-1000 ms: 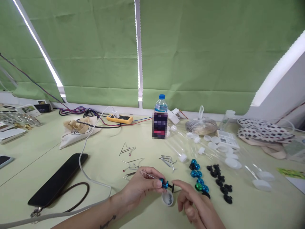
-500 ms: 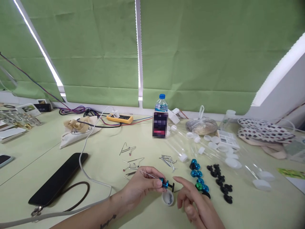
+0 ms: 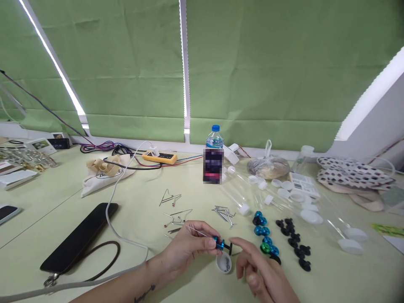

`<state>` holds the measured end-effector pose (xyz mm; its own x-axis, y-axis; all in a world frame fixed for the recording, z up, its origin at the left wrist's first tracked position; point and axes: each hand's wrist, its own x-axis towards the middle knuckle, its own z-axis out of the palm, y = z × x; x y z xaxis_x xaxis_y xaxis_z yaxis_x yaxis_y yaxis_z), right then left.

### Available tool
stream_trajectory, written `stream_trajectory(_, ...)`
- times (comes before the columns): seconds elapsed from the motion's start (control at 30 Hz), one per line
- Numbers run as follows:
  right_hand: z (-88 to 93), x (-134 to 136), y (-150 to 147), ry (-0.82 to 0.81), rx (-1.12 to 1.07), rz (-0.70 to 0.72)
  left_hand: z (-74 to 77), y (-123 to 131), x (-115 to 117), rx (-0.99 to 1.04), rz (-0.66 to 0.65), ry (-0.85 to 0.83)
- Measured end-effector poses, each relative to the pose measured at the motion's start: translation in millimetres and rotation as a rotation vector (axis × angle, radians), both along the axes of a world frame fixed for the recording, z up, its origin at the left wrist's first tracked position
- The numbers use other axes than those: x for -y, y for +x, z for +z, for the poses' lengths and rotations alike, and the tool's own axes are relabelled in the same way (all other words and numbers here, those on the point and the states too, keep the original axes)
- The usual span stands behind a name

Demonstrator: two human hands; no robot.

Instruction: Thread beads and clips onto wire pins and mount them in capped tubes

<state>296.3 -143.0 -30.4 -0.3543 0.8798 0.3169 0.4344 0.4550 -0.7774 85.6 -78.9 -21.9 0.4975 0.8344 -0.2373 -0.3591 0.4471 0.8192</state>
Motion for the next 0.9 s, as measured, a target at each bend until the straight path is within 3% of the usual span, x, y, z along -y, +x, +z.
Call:
stream_trajectory(0.37,-7.3,-5.7,4.8,0.144,0.009,0.052,-0.4,0.4,-0.1,0.0,-0.007,-0.005)
stream_trajectory(0.63,-0.4,-1.4,1.6,0.097,0.02,0.009,-2.2,-0.3,0.5,0.008,-0.015,-0.002)
stream_trajectory(0.9,-7.3,-5.2,2.9,0.111,-0.011,0.027,-3.0,-0.2,-0.7,0.018,-0.009,-0.008)
